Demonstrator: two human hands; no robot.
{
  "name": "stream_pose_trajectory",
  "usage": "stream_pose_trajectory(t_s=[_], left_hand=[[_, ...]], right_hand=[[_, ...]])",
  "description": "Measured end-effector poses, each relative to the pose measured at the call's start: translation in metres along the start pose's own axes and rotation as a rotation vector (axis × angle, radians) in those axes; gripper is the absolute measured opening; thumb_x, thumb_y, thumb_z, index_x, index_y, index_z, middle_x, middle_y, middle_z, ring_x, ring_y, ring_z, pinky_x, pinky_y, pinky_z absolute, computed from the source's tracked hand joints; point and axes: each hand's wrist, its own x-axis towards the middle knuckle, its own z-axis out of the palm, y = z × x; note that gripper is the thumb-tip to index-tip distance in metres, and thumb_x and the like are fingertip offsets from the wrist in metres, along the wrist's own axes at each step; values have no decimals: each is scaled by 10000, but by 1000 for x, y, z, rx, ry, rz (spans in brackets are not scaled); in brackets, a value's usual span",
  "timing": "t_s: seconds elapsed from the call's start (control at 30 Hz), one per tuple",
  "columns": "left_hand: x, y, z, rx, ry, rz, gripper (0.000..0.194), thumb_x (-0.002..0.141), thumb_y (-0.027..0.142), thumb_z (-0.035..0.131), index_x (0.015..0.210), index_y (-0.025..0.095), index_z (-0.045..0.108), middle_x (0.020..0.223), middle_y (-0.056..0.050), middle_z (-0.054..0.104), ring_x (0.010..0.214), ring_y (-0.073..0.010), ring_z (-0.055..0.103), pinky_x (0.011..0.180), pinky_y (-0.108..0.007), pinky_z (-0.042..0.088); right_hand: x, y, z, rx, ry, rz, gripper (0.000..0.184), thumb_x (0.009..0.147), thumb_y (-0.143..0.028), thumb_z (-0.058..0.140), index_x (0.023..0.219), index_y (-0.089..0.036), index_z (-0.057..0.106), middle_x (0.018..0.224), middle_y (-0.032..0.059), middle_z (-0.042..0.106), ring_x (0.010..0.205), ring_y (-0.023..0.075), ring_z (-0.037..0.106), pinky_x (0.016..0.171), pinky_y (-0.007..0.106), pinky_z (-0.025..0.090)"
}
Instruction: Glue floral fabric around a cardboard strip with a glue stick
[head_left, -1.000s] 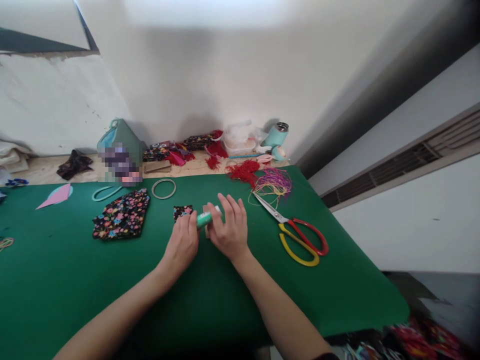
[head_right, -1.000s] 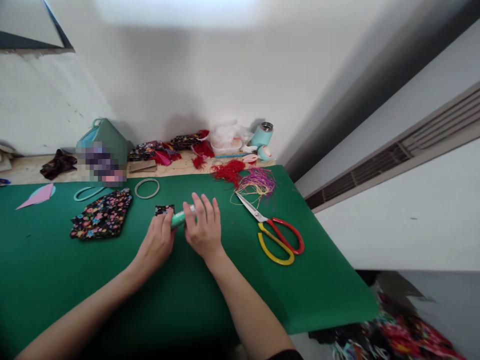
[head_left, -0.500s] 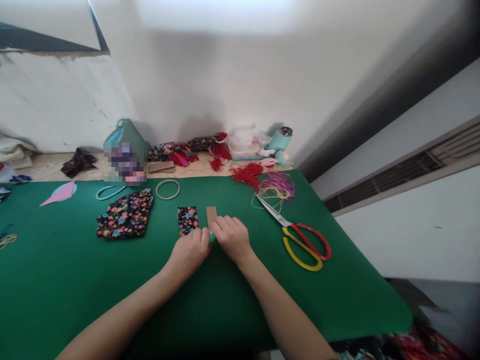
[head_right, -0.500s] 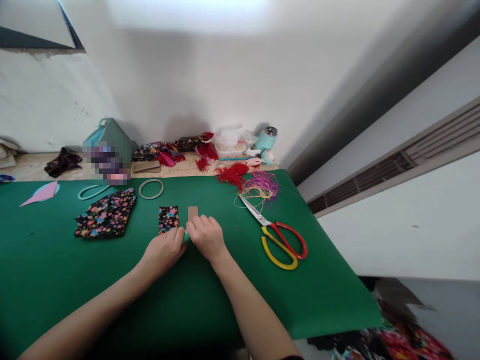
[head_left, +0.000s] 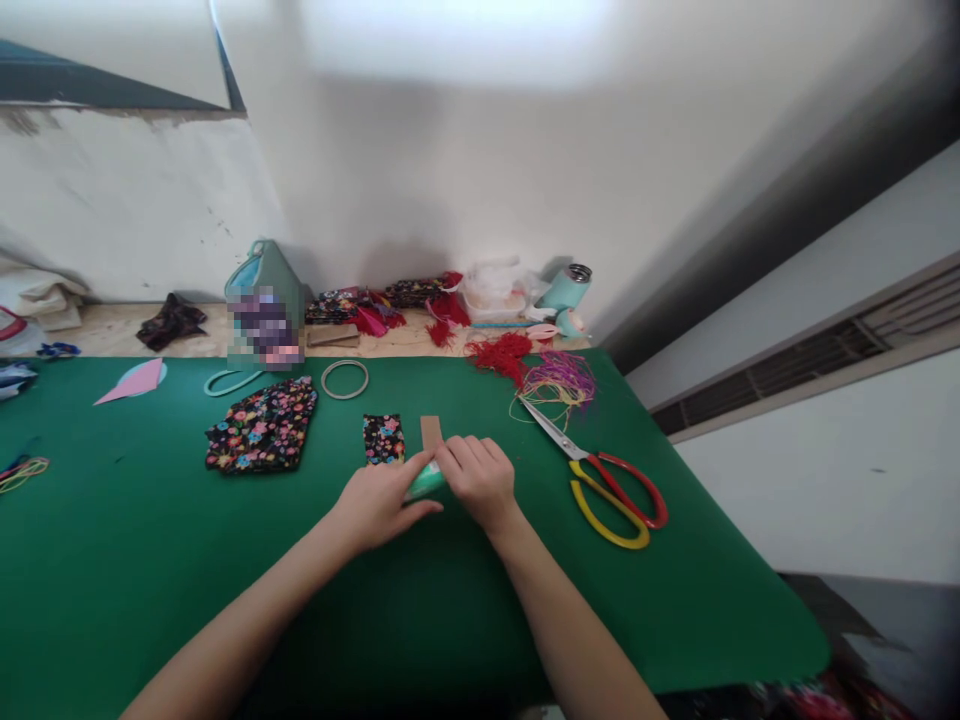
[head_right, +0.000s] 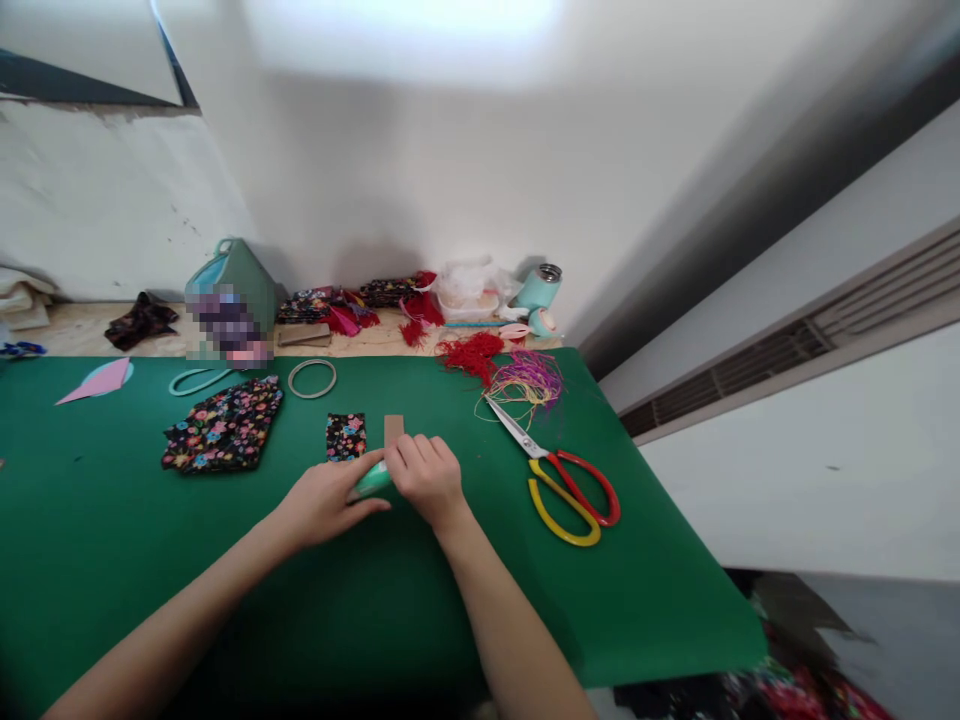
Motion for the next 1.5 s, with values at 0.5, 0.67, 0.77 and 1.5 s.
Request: stream_pose_trajectory(t_s=[0.5,0.67,0.77,1.5], left_hand=[[18,-111,11,6,772,-228,251,777,192,550,1004,130,635,938,-102,544,912,-248,522,854,-405,458],[20,-114,14,41,775,-243,341,777,121,484,1098,115,599,993,-123,553,952,-249,515,886,-391,440],[21,-115,15,33,761,-252,449,785,112,458,1230,109,510,1041,-133,551,990,-249,513,904,-392,430],[12,-10,40,-1401,117,80,506,782,429,585,1167,101,590,836,-103,659,697,-170,579,623,-292,444]], right_hand=[[-17,21,7,802,33,917,195,728,-325,643,714,-209,486,646,-38,461,579,121,434,545,245,345],[-12,14,9,1434,86,1186,225,790,-408,580,914,-234,507,724,-32,481,599,120,458,523,245,380],[-11,11,11,1527,97,1206,261,774,-407,609,953,-235,526,768,-12,532,694,140,514,639,278,431],[-7,-11,-1,1912,-192,1202,355,682,-407,728,992,-253,648,989,52,691,874,223,648,631,317,540]])
